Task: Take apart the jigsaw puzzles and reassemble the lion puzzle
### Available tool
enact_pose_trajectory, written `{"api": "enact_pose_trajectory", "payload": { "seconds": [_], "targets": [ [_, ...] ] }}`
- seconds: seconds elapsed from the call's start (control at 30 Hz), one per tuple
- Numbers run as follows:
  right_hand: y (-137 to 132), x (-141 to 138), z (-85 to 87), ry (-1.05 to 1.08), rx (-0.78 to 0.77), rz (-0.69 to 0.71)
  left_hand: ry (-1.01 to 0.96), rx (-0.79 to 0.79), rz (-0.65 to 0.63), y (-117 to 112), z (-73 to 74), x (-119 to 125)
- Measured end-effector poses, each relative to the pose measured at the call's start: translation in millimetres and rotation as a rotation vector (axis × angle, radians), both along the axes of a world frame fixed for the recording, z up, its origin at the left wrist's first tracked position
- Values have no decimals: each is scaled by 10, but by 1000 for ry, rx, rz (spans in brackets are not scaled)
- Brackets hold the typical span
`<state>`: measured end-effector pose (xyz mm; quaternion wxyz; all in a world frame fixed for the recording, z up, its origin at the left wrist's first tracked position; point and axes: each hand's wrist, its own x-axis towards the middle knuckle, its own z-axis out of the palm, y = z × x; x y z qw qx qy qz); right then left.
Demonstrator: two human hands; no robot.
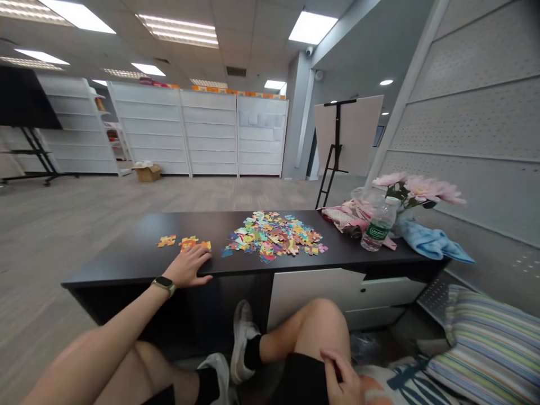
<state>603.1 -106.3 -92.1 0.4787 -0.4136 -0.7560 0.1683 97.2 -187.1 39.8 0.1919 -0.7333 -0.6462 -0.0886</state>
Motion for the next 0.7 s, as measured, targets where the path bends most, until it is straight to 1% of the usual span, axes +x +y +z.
{"api": "enact_pose_trajectory", "payload": {
  "seconds": [0.17, 0.3, 0.37, 0.43, 0.5, 0.53, 0.57, 0.6, 0.67, 0.7],
  "targets": [
    [-71, -257, 467, 89, -13, 135, -30, -9, 43, 19, 69, 45],
    [4, -524, 789, 112, -47, 194, -96, -45, 18, 55, 115, 48],
    [126, -739, 910, 110, -49, 228, -125, -76, -24, 35, 131, 36],
    [321, -1008, 1010, 100, -22, 280, -160, -89, -64, 25, 168, -15],
    [582, -1311, 1112, 71, 47, 336, -227, -55, -69, 106, 250, -162],
    [732, -1469, 1173, 48, 101, 365, -255, -34, -64, 207, 309, -291],
    [887, -1627, 1244, 15, 161, 395, -258, -10, -50, 358, 374, -462],
    [1043, -1786, 1325, -34, 218, 427, -247, 26, -31, 560, 437, -674],
    [1343, -2098, 1506, -178, 302, 511, -198, 36, -34, 1095, 508, -1188],
    [1482, -2246, 1592, -269, 323, 561, -176, 17, -10, 1401, 490, -1464]
  ]
}}
